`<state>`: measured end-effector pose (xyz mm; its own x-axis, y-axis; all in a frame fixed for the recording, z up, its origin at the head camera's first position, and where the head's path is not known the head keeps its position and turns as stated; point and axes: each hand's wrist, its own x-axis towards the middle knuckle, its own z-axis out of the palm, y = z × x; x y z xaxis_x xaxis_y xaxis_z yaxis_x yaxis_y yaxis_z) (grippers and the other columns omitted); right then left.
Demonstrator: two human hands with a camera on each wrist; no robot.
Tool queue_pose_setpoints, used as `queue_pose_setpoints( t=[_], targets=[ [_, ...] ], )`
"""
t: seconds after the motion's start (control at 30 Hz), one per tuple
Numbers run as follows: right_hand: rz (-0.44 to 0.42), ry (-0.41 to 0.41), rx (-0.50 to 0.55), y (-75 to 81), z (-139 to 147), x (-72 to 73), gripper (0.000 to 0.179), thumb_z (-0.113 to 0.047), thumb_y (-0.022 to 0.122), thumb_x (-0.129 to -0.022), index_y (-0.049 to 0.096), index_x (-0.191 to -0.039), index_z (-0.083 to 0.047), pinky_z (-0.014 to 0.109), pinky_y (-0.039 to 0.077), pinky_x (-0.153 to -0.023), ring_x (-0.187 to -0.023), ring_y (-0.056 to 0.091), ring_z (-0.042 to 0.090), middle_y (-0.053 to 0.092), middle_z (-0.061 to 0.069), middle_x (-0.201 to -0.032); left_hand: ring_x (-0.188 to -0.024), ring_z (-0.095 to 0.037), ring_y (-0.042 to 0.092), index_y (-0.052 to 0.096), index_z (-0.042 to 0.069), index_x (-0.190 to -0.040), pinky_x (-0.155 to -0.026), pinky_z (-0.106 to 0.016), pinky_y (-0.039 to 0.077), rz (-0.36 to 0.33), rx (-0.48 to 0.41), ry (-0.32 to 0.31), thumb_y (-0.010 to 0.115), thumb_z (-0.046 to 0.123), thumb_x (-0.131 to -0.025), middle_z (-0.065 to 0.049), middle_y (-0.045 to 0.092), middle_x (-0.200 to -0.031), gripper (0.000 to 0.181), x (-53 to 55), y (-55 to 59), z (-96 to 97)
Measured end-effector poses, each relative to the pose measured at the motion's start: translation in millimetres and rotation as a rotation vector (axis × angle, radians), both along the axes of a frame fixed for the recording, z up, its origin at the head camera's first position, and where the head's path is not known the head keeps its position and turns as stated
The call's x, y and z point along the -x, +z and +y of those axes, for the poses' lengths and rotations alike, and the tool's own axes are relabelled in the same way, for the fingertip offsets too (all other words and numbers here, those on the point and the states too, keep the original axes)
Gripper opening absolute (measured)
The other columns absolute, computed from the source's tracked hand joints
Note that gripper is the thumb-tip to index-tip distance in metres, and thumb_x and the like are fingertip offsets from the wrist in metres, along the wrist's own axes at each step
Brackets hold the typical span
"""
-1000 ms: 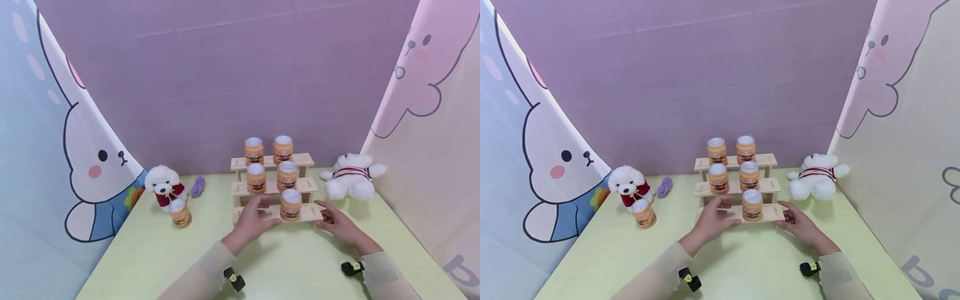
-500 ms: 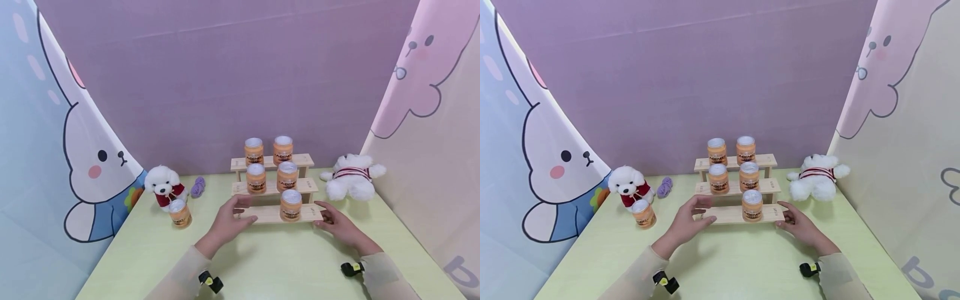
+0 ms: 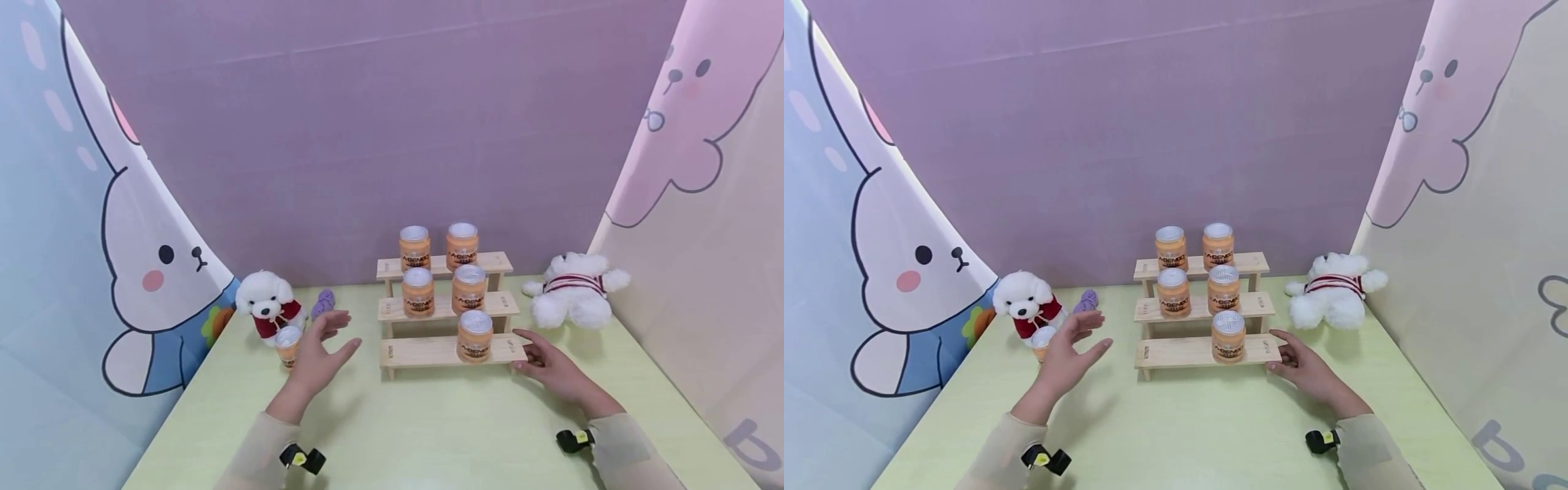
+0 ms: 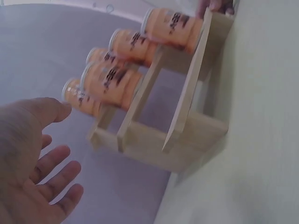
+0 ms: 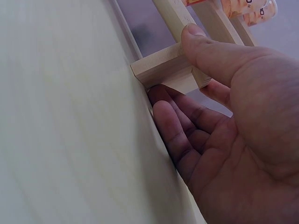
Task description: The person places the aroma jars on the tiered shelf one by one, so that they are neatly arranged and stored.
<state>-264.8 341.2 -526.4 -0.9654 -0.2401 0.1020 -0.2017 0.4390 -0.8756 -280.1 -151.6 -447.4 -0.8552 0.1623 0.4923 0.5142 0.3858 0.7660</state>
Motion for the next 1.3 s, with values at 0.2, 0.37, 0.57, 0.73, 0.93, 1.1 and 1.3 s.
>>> queue_pose_setpoints(
  t=[0.2,0.37,0.57,0.73,0.93,1.1,1.3],
  targets=[
    [0.008,0.001,-0.008,-0.2,0.1,0.3,0.075,-0.019,0.073,-0.100,0.033,-0.162,-0.009,0.026,0.056,-0.086,-0.109,0.066,0.029,0.067,0.018,-0.125,-0.131,-0.027,0.056,0.061,0.007,-0.135,-0.115,-0.053,0.041,0.033,-0.005,0.130,0.086,0.014,-0.089,-0.009,0.064,-0.137,0.052,2.0,-5.1,-30.4],
    [0.010,0.002,-0.006,-1.4,0.8,0.8,0.075,-0.020,0.073,-0.100,0.033,-0.162,-0.008,0.026,0.056,-0.086,-0.109,0.066,0.029,0.067,0.018,-0.125,-0.132,-0.028,0.055,0.063,0.009,-0.133,-0.114,-0.058,0.041,0.032,-0.046,0.243,0.087,0.013,-0.088,-0.006,0.064,-0.137,0.051,4.3,-10.7,-49.8],
    [0.004,0.004,-0.005,-1.0,1.0,0.8,0.075,-0.019,0.073,-0.100,0.032,-0.162,-0.009,0.026,0.056,-0.087,-0.109,0.066,0.029,0.067,0.018,-0.125,-0.129,-0.039,0.055,0.061,0.005,-0.135,-0.111,-0.061,0.042,0.006,-0.095,0.319,0.087,0.011,-0.087,-0.014,0.062,-0.137,0.055,8.9,-19.2,-67.9],
    [0.000,0.003,-0.006,-0.7,1.3,1.3,0.075,-0.019,0.073,-0.100,0.032,-0.163,-0.010,0.026,0.056,-0.086,-0.109,0.066,0.028,0.067,0.018,-0.125,-0.134,-0.043,0.051,0.056,0.004,-0.139,-0.114,-0.063,0.039,-0.060,-0.081,0.359,0.086,0.016,-0.089,-0.017,0.057,-0.140,0.059,9.4,-25.7,-77.0],
    [-0.005,0.007,0.006,-2.4,2.1,2.0,0.075,-0.019,0.073,-0.100,0.033,-0.163,-0.010,0.026,0.057,-0.086,-0.109,0.066,0.029,0.067,0.019,-0.125,-0.135,-0.040,0.051,0.055,0.000,-0.138,-0.115,-0.061,0.038,-0.033,-0.060,0.407,0.085,0.010,-0.088,-0.019,0.057,-0.140,0.059,11.7,-30.5,-83.8],
    [0.005,0.008,-0.006,-3.8,2.7,2.0,0.075,-0.019,0.073,-0.100,0.032,-0.163,-0.009,0.026,0.056,-0.086,-0.109,0.066,0.027,0.067,0.018,-0.125,-0.136,-0.037,0.048,0.052,0.000,-0.142,-0.115,-0.060,0.039,-0.100,-0.052,0.420,0.085,0.017,-0.090,-0.019,0.052,-0.144,0.064,14.8,-37.0,-90.4],
    [0.019,0.004,-0.023,-4.4,2.8,3.0,0.075,-0.020,0.073,-0.100,0.033,-0.162,-0.009,0.026,0.056,-0.085,-0.107,0.067,0.025,0.068,0.017,-0.123,-0.132,-0.044,0.051,0.047,-0.004,-0.144,-0.112,-0.061,0.041,-0.174,-0.049,0.407,0.085,0.020,-0.091,-0.023,0.048,-0.145,0.070,18.7,-42.7,-96.6]
  ],
)
